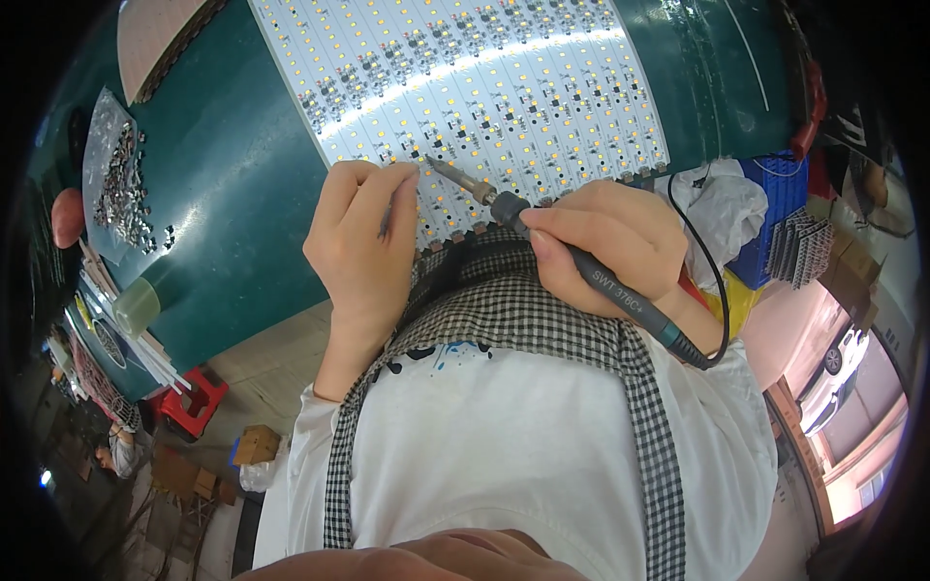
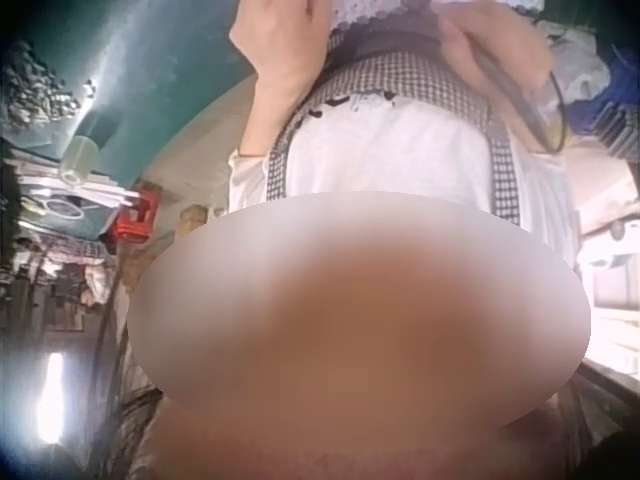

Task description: The person solders components onto LED circuit boards using a soldering iron, then turns and handles the boards by hand.

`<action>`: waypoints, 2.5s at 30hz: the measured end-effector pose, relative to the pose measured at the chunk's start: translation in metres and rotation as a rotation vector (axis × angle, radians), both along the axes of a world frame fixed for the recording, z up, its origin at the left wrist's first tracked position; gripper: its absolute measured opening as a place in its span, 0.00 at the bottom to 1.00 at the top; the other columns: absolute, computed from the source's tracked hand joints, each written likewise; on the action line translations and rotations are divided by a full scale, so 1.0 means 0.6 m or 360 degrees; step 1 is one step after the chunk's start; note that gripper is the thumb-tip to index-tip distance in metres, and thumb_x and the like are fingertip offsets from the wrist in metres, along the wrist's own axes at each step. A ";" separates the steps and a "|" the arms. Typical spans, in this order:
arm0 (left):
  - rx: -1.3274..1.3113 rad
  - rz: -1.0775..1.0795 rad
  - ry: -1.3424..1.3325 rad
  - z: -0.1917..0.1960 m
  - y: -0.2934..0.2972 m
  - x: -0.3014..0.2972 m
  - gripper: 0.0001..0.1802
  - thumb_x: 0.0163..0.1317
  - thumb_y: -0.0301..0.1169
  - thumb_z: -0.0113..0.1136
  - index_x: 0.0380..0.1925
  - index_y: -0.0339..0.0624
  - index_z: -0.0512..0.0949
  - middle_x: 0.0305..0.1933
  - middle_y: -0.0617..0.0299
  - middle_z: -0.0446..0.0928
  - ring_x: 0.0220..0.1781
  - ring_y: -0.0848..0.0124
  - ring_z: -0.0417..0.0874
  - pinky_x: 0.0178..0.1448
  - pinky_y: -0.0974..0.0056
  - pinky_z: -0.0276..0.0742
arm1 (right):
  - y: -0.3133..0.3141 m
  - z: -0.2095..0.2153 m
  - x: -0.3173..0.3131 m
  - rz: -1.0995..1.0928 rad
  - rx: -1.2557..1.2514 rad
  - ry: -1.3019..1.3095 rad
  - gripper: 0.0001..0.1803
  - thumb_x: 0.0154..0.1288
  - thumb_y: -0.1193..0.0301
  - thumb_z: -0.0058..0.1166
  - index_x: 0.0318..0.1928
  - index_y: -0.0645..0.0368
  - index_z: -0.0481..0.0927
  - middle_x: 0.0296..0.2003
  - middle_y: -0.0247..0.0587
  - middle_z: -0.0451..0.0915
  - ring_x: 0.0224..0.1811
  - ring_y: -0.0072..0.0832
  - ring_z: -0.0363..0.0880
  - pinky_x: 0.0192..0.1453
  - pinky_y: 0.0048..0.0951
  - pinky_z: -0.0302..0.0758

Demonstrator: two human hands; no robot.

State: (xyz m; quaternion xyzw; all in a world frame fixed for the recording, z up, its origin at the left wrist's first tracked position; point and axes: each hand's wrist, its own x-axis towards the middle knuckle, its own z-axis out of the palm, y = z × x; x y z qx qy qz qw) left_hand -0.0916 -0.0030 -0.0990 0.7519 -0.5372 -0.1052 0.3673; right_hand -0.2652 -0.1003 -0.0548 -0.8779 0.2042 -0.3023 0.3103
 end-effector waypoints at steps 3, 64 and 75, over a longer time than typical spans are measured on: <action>0.0054 0.0026 -0.0015 0.008 0.005 0.003 0.07 0.47 0.22 0.63 0.27 0.41 0.77 0.26 0.63 0.70 0.25 0.71 0.74 0.26 0.68 0.68 | 0.001 0.001 0.001 0.0016 -0.0066 0.0020 0.07 0.43 0.81 0.57 0.28 0.64 0.79 0.17 0.40 0.76 0.16 0.28 0.75 0.18 0.22 0.70; -0.0067 0.0035 0.0127 -0.004 0.022 0.022 0.08 0.47 0.21 0.61 0.27 0.41 0.73 0.28 0.62 0.70 0.27 0.65 0.74 0.29 0.65 0.70 | 0.016 -0.007 0.019 0.0014 -0.0073 -0.0050 0.06 0.45 0.80 0.56 0.28 0.65 0.78 0.16 0.39 0.75 0.14 0.28 0.74 0.16 0.23 0.67; -0.0059 0.0071 0.0147 0.006 0.030 0.027 0.08 0.46 0.21 0.61 0.27 0.41 0.75 0.28 0.62 0.72 0.26 0.67 0.74 0.27 0.66 0.69 | 0.016 -0.005 0.013 -0.0005 -0.0121 -0.0072 0.05 0.45 0.80 0.55 0.27 0.66 0.78 0.15 0.40 0.74 0.13 0.28 0.72 0.15 0.23 0.66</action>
